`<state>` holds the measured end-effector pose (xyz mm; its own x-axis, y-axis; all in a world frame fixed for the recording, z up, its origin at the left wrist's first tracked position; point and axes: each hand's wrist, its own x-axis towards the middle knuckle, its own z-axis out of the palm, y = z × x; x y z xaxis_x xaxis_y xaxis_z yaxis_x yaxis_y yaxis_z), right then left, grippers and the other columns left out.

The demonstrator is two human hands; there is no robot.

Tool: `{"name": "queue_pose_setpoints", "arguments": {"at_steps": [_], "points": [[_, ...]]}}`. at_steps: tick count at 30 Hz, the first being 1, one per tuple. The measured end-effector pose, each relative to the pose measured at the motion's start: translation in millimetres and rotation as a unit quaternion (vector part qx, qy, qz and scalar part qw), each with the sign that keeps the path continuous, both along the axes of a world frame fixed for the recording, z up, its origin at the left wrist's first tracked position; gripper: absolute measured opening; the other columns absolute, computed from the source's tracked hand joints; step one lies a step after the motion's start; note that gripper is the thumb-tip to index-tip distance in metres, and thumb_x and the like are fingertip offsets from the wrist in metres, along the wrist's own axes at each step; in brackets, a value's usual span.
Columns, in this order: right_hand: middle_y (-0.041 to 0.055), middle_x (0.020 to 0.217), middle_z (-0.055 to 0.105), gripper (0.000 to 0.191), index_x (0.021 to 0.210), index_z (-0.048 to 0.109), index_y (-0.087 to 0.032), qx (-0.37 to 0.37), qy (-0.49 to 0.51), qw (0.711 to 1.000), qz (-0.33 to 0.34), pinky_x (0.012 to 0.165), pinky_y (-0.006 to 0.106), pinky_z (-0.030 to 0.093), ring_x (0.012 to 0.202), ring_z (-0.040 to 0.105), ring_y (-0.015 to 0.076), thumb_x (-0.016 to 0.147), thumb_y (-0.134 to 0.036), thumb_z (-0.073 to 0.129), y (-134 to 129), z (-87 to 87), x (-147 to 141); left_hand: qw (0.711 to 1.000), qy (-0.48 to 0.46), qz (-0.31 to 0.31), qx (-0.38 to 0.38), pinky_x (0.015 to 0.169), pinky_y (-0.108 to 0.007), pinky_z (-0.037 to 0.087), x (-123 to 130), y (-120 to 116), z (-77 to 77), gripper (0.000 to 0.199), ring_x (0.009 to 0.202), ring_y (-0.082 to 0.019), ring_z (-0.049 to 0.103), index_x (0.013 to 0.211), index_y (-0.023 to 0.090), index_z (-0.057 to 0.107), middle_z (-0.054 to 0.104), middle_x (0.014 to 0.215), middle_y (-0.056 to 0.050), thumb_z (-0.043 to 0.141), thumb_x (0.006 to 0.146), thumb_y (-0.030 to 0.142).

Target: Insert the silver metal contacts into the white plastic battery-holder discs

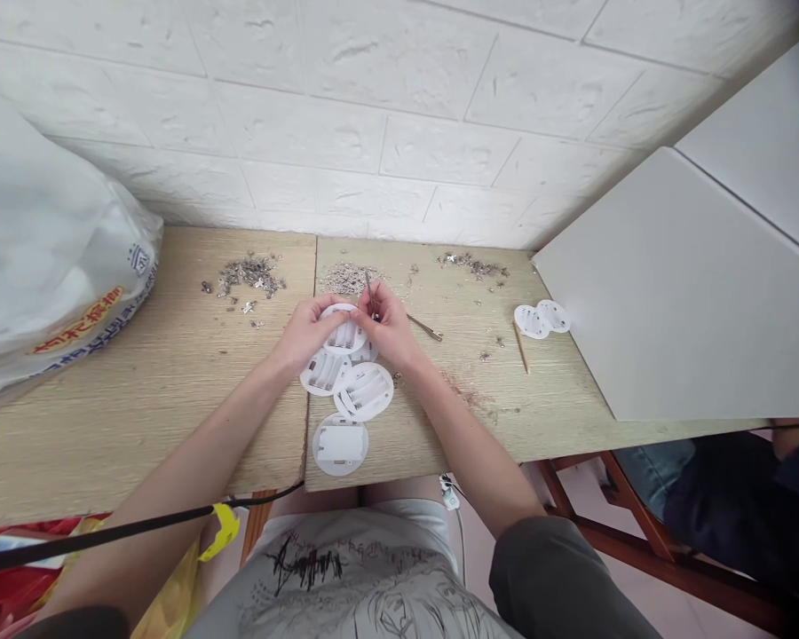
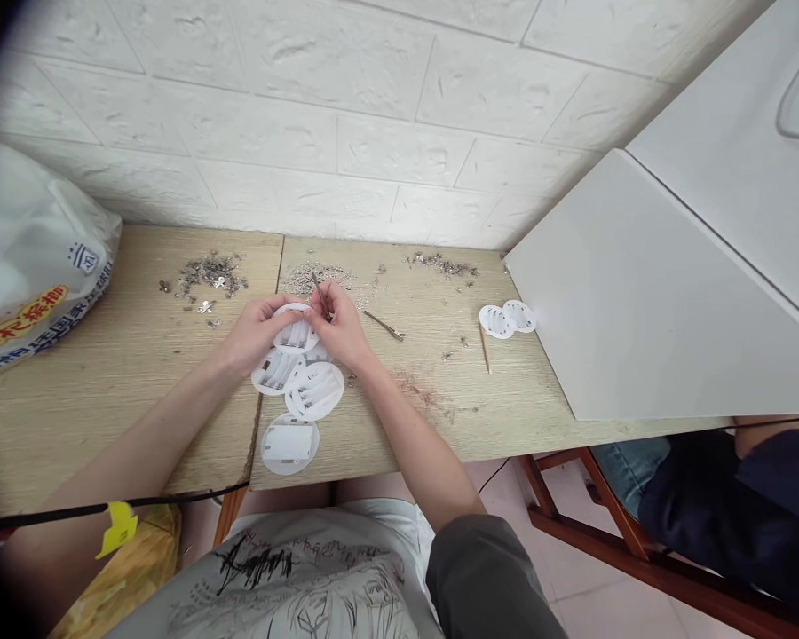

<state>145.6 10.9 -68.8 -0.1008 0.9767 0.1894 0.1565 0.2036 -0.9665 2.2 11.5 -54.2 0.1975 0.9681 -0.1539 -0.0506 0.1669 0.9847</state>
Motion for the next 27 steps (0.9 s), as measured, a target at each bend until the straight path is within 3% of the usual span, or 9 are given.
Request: {"name": "queue_pose_setpoints", "arguments": {"at_steps": [6, 10, 15, 20, 27], "points": [[-0.0021, 0.077, 0.05, 0.028, 0.089, 0.045, -0.023, -0.058, 0.083, 0.995, -0.026, 0.057, 0.025, 0.046, 0.064, 0.049, 0.0108, 0.08, -0.04, 0.064, 2, -1.0, 2, 0.982, -0.165, -0.007, -0.086, 0.064, -0.031, 0.057, -4, 4, 2.5, 0.023, 0.075, -0.018, 0.065, 0.089, 0.011, 0.067, 0.069, 0.087, -0.009, 0.068, 0.075, 0.03], [-0.0018, 0.08, 0.053, 0.03, 0.088, 0.047, -0.022, -0.089, 0.124, 0.988, -0.026, 0.056, 0.023, 0.046, 0.064, 0.051, 0.0093, 0.077, -0.042, 0.066, 1, 3.3, 3, 0.978, -0.191, -0.015, -0.083, 0.066, -0.031, 0.059, -5, 5, 3.7, 0.029, 0.083, -0.02, 0.066, 0.092, 0.013, 0.068, 0.069, 0.099, -0.013, 0.063, 0.082, 0.039], [-0.0015, 0.079, 0.055, 0.024, 0.086, 0.05, -0.021, -0.1, 0.126, 0.987, -0.027, 0.053, 0.022, 0.043, 0.06, 0.049, 0.0085, 0.079, -0.04, 0.064, 2, 5.4, 4, 0.982, -0.181, -0.021, -0.056, 0.071, -0.031, 0.059, -6, 4, 4.8, 0.032, 0.094, -0.023, 0.066, 0.095, 0.015, 0.068, 0.068, 0.106, -0.013, 0.064, 0.081, 0.044], [-0.0016, 0.068, 0.056, 0.025, 0.095, 0.062, -0.021, -0.013, 0.003, 0.998, -0.056, 0.053, 0.024, 0.039, 0.055, 0.047, 0.0101, 0.092, -0.041, 0.047, 8, -0.8, 12, 0.99, -0.141, 0.008, -0.022, 0.071, -0.032, 0.059, -6, 5, 3.2, 0.036, 0.087, -0.022, 0.067, 0.092, 0.013, 0.066, 0.069, 0.094, -0.012, 0.065, 0.08, 0.047], [0.0012, 0.073, 0.068, 0.022, 0.096, 0.073, -0.019, 0.032, -0.181, 0.982, -0.035, 0.066, 0.026, 0.044, 0.068, 0.06, 0.0142, 0.088, -0.023, 0.053, 5, 4.1, 20, 0.994, -0.104, 0.028, -0.006, 0.067, -0.032, 0.057, -6, 6, 0.2, 0.043, 0.079, -0.021, 0.066, 0.081, 0.012, 0.066, 0.068, 0.083, -0.009, 0.069, 0.072, 0.054]]}}
